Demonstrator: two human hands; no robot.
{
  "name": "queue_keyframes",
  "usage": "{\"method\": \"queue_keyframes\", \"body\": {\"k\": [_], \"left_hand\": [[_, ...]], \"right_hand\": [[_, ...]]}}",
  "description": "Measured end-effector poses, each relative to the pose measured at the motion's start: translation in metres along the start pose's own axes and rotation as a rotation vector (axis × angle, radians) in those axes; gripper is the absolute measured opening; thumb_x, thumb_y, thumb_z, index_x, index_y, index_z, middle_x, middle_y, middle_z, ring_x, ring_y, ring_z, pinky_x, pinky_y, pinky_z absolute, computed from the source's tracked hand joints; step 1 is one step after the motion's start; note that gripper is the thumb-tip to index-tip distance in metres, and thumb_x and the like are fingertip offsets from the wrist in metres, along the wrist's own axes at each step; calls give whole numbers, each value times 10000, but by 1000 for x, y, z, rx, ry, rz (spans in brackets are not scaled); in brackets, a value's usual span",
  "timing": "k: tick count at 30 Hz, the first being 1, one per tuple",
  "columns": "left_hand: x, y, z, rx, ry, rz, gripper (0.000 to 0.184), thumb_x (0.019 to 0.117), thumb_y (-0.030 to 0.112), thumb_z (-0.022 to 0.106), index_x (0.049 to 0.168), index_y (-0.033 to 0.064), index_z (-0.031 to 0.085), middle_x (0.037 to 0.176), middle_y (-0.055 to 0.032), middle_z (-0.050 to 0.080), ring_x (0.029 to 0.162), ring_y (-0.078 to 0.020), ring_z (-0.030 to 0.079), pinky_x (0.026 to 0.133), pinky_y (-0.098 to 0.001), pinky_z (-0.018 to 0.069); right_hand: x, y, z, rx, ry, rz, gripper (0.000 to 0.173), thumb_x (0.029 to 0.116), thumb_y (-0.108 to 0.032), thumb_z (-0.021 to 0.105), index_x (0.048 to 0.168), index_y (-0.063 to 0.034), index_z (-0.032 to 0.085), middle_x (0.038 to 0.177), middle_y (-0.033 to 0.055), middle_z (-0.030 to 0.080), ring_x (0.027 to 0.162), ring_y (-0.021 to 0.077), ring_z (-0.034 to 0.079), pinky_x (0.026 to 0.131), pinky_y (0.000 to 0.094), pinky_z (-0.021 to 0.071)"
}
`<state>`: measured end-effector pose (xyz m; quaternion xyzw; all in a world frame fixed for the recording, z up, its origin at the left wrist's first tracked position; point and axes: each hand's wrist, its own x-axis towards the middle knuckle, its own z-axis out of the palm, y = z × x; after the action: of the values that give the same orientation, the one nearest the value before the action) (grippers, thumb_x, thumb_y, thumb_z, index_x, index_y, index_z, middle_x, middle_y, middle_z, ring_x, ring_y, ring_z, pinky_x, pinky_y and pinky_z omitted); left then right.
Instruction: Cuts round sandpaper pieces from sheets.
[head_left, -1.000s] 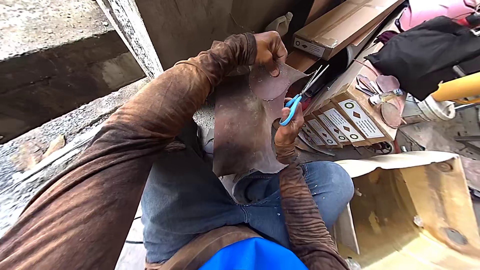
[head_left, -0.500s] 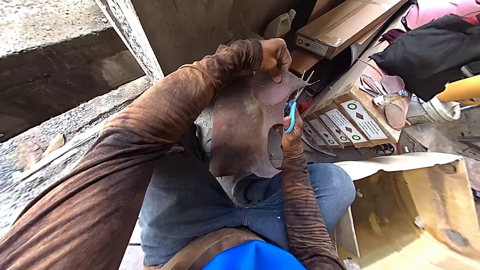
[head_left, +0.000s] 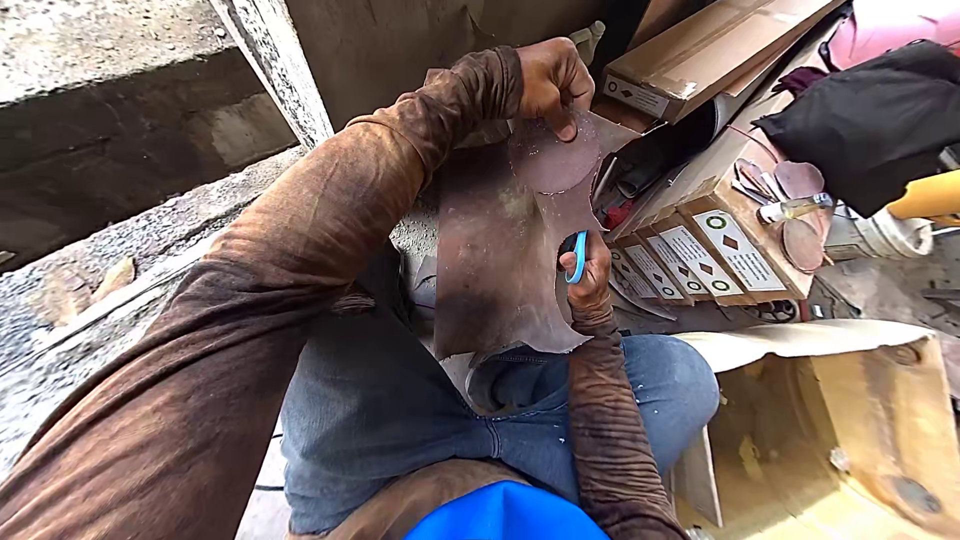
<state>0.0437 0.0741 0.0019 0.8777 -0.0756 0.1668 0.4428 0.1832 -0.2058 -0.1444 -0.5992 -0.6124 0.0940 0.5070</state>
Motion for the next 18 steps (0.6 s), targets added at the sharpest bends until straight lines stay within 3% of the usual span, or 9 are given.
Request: {"method": "queue_keyframes", "body": {"k": [2,4,6,10,14,16,18], "left_hand": [[2,0,7,-6,-23,-3,152,812,99,806,723,73,686,674,16,638,599,-32,552,570,-249,451],[6,4,16,10,-54,-31,131,813,95,818,744,64,711,710,-3,669,633,-45,580,600,-262,473],[9,11,23,32,-74,-80,106,819,82,822,779,55,727,740,-16,681,660,-55,593,626,-264,488],[13,14,29,31,-89,-107,96,826,78,818,795,51,731,748,-20,681,668,-61,597,631,-263,488],[18,13,31,116,-89,-160,141,835,139,828,792,62,719,721,-17,656,651,-83,572,624,-311,474],[22,18,38,275,-106,-197,175,843,228,824,810,85,728,765,-28,671,741,-152,605,715,-427,490],[25,25,47,399,-136,-243,184,859,287,804,853,112,747,825,-23,692,850,-193,627,837,-491,477]], "right_hand": [[4,-7,3,54,28,-2,708,899,-761,551,1170,-115,652,860,-82,672,725,-18,628,650,236,566],[4,-11,3,92,67,1,711,927,-726,541,1302,-128,630,1110,-74,709,1005,-1,671,890,277,586],[4,-10,-1,84,59,-4,771,922,-752,519,1333,-105,607,1161,-51,702,1067,13,666,938,290,578],[2,-15,-15,44,-45,0,864,904,-808,460,1348,-78,586,1113,-48,697,1011,-19,658,883,253,574],[1,-18,-16,199,-25,84,712,908,-766,526,1276,-164,622,929,-65,668,693,23,619,578,252,554],[1,-24,-14,179,27,135,664,913,-765,519,1206,-179,628,850,-67,632,594,35,568,503,256,518],[3,-29,-17,53,21,175,747,900,-805,479,1199,-136,622,814,-52,612,586,33,557,504,259,508]]}}
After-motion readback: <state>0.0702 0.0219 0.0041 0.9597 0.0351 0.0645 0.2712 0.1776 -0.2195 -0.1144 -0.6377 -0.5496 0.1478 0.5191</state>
